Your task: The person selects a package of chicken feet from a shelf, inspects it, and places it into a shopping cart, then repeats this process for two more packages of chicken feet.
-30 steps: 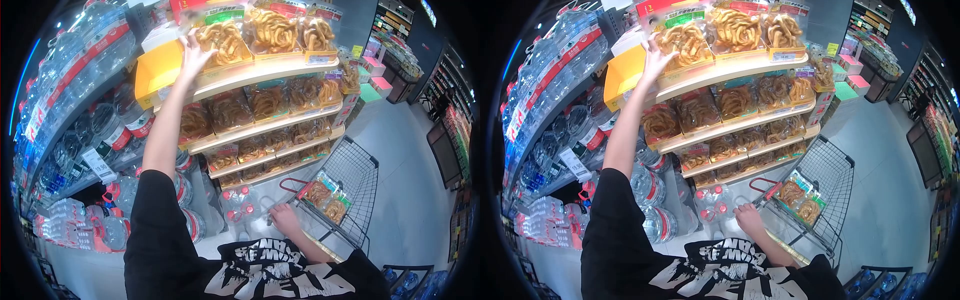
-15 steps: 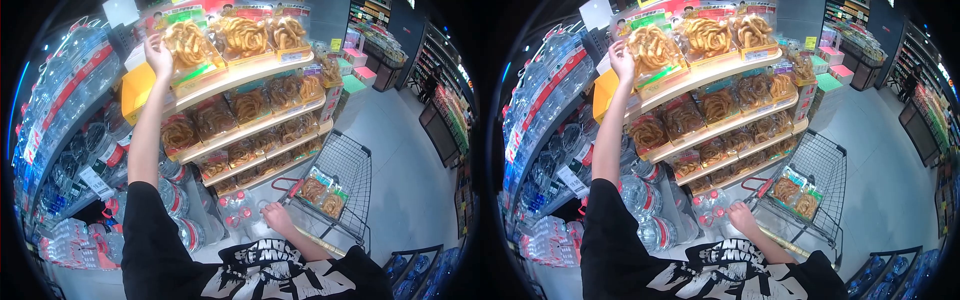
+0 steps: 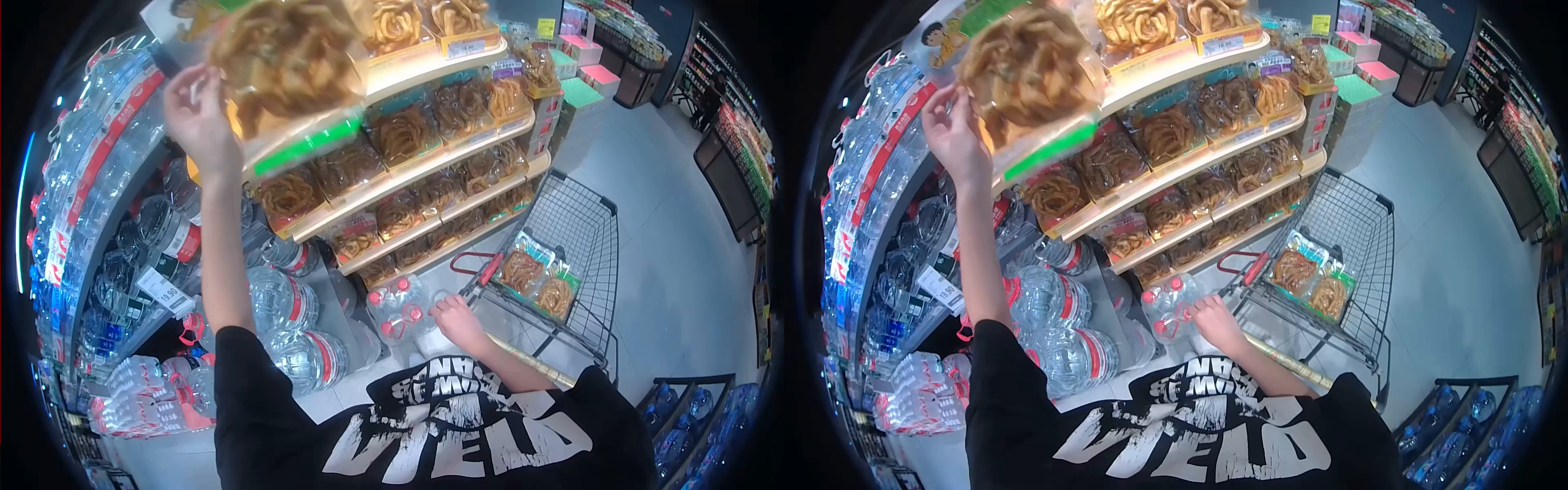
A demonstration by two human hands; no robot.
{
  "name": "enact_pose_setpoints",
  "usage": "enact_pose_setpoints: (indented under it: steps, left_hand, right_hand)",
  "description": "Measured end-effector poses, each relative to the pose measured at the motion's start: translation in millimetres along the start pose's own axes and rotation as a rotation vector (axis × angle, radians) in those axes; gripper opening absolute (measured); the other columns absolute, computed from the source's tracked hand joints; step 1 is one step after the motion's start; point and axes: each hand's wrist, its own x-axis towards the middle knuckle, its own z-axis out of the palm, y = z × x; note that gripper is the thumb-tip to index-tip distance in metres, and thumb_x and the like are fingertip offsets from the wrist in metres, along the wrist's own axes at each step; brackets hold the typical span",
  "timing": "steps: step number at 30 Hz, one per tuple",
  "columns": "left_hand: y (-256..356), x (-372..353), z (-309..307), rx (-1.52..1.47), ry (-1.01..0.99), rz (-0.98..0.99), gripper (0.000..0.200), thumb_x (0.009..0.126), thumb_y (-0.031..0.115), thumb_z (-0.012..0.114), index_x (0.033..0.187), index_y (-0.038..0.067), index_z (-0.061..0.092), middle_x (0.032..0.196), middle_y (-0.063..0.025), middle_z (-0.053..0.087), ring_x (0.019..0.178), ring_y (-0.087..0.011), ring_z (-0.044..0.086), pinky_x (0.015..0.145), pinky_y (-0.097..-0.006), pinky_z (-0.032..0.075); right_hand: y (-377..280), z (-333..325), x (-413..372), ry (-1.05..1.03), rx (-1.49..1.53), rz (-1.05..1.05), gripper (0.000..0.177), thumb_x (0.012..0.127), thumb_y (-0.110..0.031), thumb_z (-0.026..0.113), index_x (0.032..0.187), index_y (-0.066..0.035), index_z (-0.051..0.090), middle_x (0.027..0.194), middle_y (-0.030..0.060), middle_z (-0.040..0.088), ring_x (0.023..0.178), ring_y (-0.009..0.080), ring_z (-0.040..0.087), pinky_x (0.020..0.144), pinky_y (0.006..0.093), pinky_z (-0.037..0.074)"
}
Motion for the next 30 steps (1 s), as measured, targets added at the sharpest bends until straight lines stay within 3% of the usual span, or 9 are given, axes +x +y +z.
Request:
enact_pose_setpoints:
  steps: [5,7,9,11,13,17,20,24,30]
  left_hand:
    - [3.8,-136.2,16.8,0.003,-0.258,-0.369,0.019,0.083,-0.001,0.061,0.078,0.01,0.046,0.087,0.001,0.052,0.069,-0.0033,0.046,0.059,-0.0187,0.038]
    - [11.9,-189.0,33.2,-0.194,-0.333,-0.545,0.018,0.083,-0.002,0.059,0.079,0.007,0.044,0.092,-0.0046,0.054,0.073,-0.0074,0.051,0.066,-0.0212,0.044]
    - [16.3,-230.8,41.6,-0.288,-0.372,-0.751,0.018,0.083,-0.002,0.059,0.079,0.006,0.044,0.098,-0.0072,0.054,0.078,-0.0086,0.052,0.07,-0.0224,0.045]
    - [9.4,-263.6,45.5,-0.376,-0.39,-0.855,0.016,0.083,-0.003,0.059,0.081,0.006,0.046,0.099,-0.0075,0.054,0.082,-0.0087,0.052,0.074,-0.0229,0.045]
    - [11.3,-287.8,53.3,-0.432,-0.355,-1.034,0.014,0.082,-0.004,0.059,0.086,0.005,0.049,0.099,-0.0073,0.054,0.086,-0.0087,0.053,0.076,-0.0229,0.044]
    - [-1.6,-341.5,88.2,-0.383,-0.391,-1.107,0.025,0.084,-0.002,0.059,0.104,0.006,0.046,0.097,-0.0044,0.054,0.079,-0.006,0.054,0.066,-0.0172,0.043]
    - [-11.1,-370.4,120.1,-0.433,-0.363,-1.284,0.04,0.084,-0.002,0.059,0.117,0.009,0.039,0.095,-0.0041,0.054,0.079,-0.0061,0.055,0.062,-0.0182,0.046]
    - [-25.9,-401.9,154.5,-0.49,-0.438,-1.429,0.044,0.085,0.003,0.059,0.125,0.009,0.041,0.095,-0.0021,0.055,0.077,-0.0054,0.055,0.061,-0.0185,0.047]
    - [-29.2,-435.1,211.2,-0.541,-0.701,-1.586,0.029,0.09,0.025,0.055,0.112,0.006,0.053,0.093,-0.0012,0.058,0.082,-0.0074,0.057,0.066,-0.021,0.047]
  right_hand:
    - [-6.0,-13.2,9.4,-0.091,0.117,0.05,0.018,0.077,-0.007,0.056,0.094,-0.003,0.061,0.091,0.0073,0.061,0.089,0.0229,0.055,0.083,0.0334,0.041]
    - [5.4,-11.9,7.7,-0.076,0.894,0.35,0.024,0.082,-0.007,0.054,0.105,-0.001,0.06,0.102,0.0085,0.063,0.092,0.0229,0.058,0.079,0.0327,0.044]
    - [19.9,-27.9,-6.0,0.053,1.3,0.887,0.034,0.09,-0.017,0.05,0.121,-0.002,0.051,0.117,0.0111,0.058,0.107,0.0227,0.055,0.09,0.0331,0.044]
    - [48.7,-37.9,-24.9,0.454,2.026,0.842,0.045,0.095,-0.031,0.044,0.13,-0.004,0.042,0.13,0.0111,0.048,0.119,0.022,0.047,0.098,0.0367,0.04]
    - [90.4,-51.9,-60.7,0.282,2.374,0.629,0.057,0.095,-0.042,0.038,0.139,-0.007,0.029,0.14,0.0099,0.037,0.127,0.0222,0.039,0.102,0.0422,0.036]
    - [99.7,-129.2,-74.1,0.327,2.404,0.301,0.06,0.094,-0.044,0.039,0.141,-0.009,0.026,0.142,0.0093,0.033,0.127,0.0231,0.038,0.101,0.0444,0.036]
    - [119.5,-130.5,-100.3,0.476,1.839,0.754,0.058,0.093,-0.037,0.047,0.139,-0.006,0.03,0.139,0.0094,0.037,0.123,0.021,0.042,0.098,0.0379,0.04]
    - [157.4,-123.5,-115.1,0.685,1.741,0.847,0.048,0.094,-0.03,0.047,0.132,-0.002,0.038,0.129,0.0099,0.048,0.115,0.0175,0.049,0.092,0.0313,0.044]
    - [188.0,-125.5,-149.8,0.953,1.655,0.977,0.031,0.093,-0.025,0.048,0.107,0.002,0.055,0.102,0.0105,0.061,0.092,0.0144,0.059,0.08,0.0276,0.048]
